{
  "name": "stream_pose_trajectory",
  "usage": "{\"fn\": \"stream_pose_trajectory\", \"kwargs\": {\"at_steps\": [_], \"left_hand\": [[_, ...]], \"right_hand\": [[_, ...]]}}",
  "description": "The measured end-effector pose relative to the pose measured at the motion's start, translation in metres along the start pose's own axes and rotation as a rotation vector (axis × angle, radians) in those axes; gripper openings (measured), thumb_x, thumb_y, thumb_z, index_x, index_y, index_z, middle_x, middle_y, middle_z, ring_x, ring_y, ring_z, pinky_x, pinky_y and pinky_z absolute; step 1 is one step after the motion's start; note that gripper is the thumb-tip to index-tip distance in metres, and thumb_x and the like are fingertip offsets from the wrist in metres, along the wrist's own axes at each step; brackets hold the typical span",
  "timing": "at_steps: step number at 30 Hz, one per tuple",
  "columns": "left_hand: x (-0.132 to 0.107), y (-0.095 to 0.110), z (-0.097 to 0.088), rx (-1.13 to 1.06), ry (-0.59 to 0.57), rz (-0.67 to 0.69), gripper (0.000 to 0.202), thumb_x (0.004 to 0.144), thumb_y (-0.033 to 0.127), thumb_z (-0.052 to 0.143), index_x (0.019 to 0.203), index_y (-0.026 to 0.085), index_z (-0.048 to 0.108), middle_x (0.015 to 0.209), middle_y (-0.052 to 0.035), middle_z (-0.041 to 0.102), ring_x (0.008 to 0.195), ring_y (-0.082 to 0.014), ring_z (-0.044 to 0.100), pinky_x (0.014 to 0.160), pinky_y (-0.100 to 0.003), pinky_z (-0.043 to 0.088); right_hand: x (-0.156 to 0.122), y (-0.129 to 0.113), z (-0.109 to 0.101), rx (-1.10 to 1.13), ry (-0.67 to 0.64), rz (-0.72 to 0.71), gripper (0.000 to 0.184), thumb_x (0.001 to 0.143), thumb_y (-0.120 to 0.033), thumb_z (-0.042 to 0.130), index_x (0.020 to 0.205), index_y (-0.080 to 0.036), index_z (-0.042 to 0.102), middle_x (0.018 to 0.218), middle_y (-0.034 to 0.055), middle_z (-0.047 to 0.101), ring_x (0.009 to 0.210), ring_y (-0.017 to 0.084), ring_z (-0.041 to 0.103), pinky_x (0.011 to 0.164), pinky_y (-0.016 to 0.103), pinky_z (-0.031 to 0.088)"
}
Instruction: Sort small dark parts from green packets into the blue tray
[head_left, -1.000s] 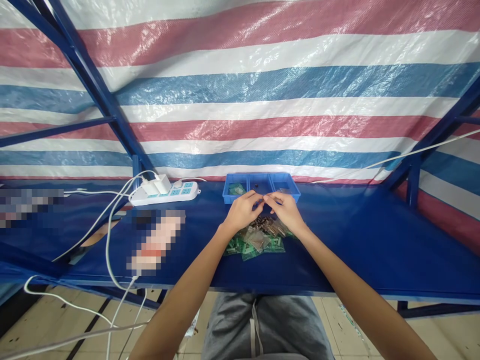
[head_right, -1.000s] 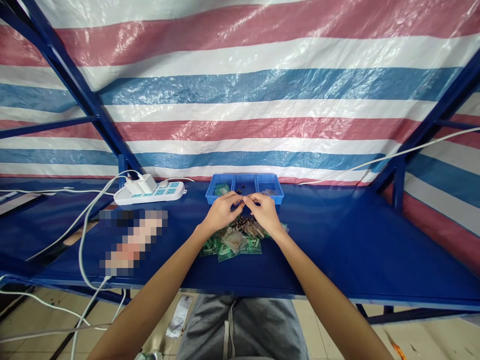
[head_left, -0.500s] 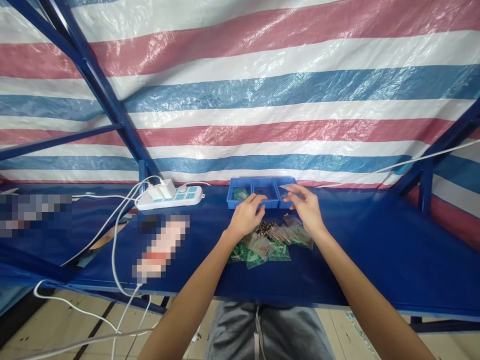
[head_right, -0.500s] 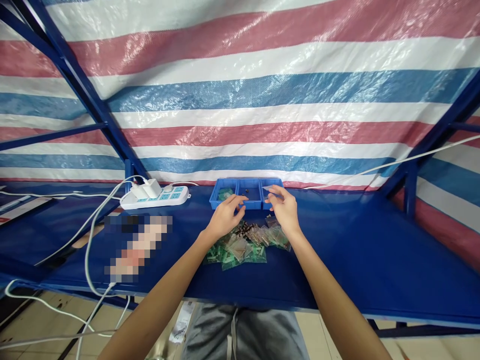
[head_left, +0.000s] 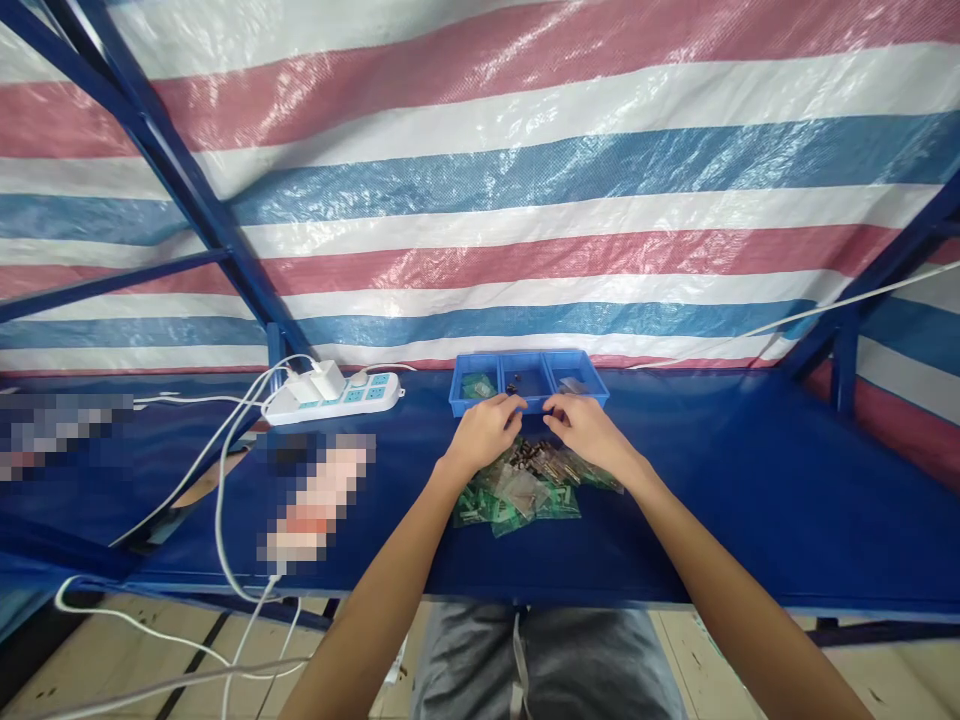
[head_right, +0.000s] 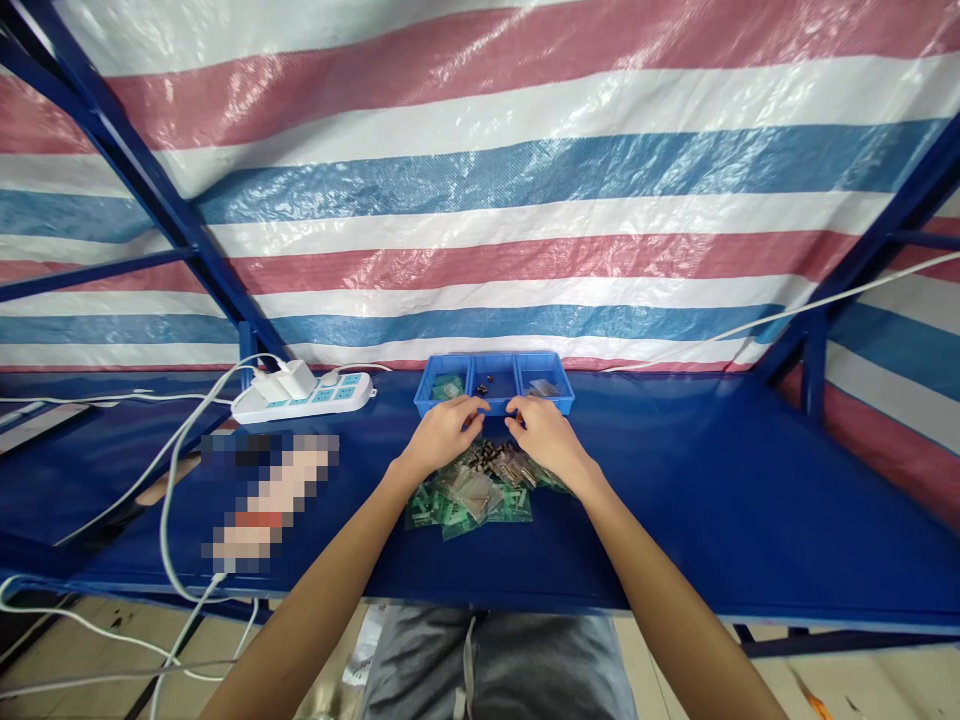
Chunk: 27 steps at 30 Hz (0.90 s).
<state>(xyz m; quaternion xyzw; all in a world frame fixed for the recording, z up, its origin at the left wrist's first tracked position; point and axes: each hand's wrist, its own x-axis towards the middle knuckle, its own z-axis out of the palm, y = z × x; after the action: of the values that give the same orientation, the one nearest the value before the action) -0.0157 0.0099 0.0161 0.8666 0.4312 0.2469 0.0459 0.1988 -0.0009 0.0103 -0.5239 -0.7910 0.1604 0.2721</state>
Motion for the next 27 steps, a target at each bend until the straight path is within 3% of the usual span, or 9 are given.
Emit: {"fn": "stream_pose_trajectory", "kwargs": {"at_steps": [7, 12, 16, 22, 27], "left_hand": [[0.001, 0.005, 0.000, 0.016, -0.020, 0.016, 0.028, 0.100, 0.025, 0.041, 0.114, 0.023, 0.065, 0.103, -0.0046, 0.068, 0.076, -0.0164, 0.064, 0.065, -0.026, 0.045], [-0.001, 0.009, 0.001, 0.013, -0.022, 0.014, 0.028, 0.099, 0.024, 0.042, 0.115, 0.023, 0.065, 0.103, -0.0049, 0.066, 0.080, -0.0166, 0.064, 0.066, -0.025, 0.046], [-0.002, 0.009, 0.002, 0.010, -0.025, 0.019, 0.028, 0.099, 0.025, 0.043, 0.115, 0.023, 0.066, 0.102, -0.0050, 0.066, 0.080, -0.0171, 0.063, 0.064, -0.026, 0.045], [-0.002, 0.007, 0.005, -0.027, -0.016, 0.030, 0.028, 0.100, 0.025, 0.042, 0.114, 0.022, 0.066, 0.103, -0.0060, 0.066, 0.076, -0.0168, 0.063, 0.064, -0.026, 0.046], [-0.001, 0.007, 0.006, -0.030, -0.011, 0.038, 0.027, 0.099, 0.024, 0.044, 0.113, 0.022, 0.067, 0.102, -0.0060, 0.066, 0.077, -0.0169, 0.064, 0.066, -0.026, 0.047]], "right_hand": [[-0.013, 0.024, -0.031, -0.205, -0.201, 0.180, 0.029, 0.084, -0.045, 0.070, 0.102, -0.021, 0.070, 0.101, 0.0080, 0.071, 0.091, 0.023, 0.066, 0.071, 0.028, 0.043], [-0.012, 0.032, -0.036, -0.208, -0.265, 0.333, 0.045, 0.079, -0.055, 0.073, 0.104, -0.017, 0.070, 0.095, 0.0096, 0.071, 0.079, 0.022, 0.067, 0.066, 0.027, 0.044], [-0.007, 0.037, -0.021, -0.246, -0.212, 0.404, 0.041, 0.074, -0.046, 0.079, 0.101, -0.017, 0.070, 0.092, 0.0107, 0.071, 0.076, 0.023, 0.067, 0.060, 0.027, 0.042], [-0.001, 0.051, 0.000, -0.120, -0.093, 0.293, 0.025, 0.068, -0.030, 0.081, 0.087, -0.018, 0.070, 0.072, 0.0054, 0.068, 0.069, 0.022, 0.065, 0.057, 0.027, 0.041], [0.002, 0.051, 0.002, -0.069, 0.013, 0.206, 0.026, 0.065, -0.021, 0.078, 0.090, -0.019, 0.071, 0.077, 0.0024, 0.068, 0.071, 0.020, 0.064, 0.062, 0.026, 0.043]]}}
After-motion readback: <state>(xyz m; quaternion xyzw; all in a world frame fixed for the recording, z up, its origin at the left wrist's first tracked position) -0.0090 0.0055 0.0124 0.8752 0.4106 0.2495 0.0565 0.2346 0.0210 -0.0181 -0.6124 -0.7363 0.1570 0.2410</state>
